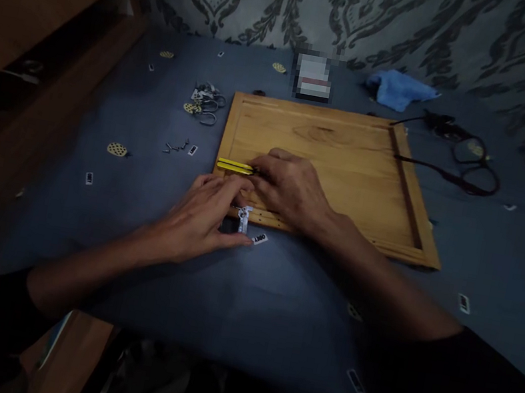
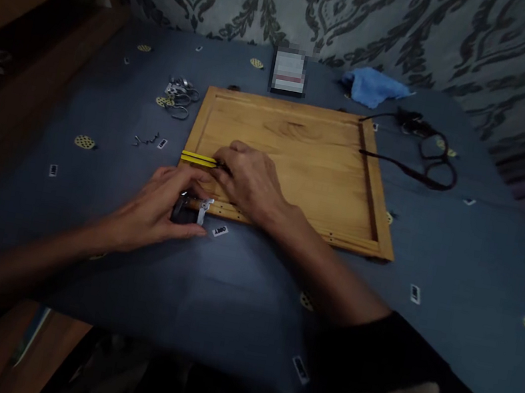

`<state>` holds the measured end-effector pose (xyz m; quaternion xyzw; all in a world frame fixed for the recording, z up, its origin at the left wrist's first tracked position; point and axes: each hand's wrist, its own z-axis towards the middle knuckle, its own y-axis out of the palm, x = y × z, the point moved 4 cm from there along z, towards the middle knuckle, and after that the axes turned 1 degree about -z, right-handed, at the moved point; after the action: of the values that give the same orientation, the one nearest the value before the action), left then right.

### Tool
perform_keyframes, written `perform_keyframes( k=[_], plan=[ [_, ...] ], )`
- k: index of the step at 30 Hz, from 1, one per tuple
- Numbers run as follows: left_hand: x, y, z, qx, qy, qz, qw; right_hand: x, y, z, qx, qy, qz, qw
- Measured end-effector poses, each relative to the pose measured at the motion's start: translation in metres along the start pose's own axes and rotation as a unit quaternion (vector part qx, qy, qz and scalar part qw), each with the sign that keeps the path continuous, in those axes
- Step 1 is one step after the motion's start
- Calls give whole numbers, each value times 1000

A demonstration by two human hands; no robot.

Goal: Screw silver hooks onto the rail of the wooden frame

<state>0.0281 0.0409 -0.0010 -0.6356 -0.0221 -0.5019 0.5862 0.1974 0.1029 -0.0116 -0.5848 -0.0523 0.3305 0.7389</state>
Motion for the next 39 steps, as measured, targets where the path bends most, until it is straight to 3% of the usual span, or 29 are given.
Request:
perform_keyframes(
  k=[3,7,13,20,26,39],
  plan=[
    [2,-2,0,-3,-3,-3,1000,-6,-8,-17,60,-27,41,997],
    [2,-1,-1,5,-1,0,1000,-20,-26,-59,140,-47,93,985],
    [-2,2,-3,24,11,11,1000,-40,-24,-102,81,-153,59,983],
    [-2,1,-4,21,6,10,1000,-37,-10,-103,25,-147,23,988],
    [-1,0,-4,19,6,12,1000,-40,-9,-103,28,-159,-11,987],
    [1,-1,-4,19,7,18,1000,-40,-8,-101,34,-172,20,984]
  ],
)
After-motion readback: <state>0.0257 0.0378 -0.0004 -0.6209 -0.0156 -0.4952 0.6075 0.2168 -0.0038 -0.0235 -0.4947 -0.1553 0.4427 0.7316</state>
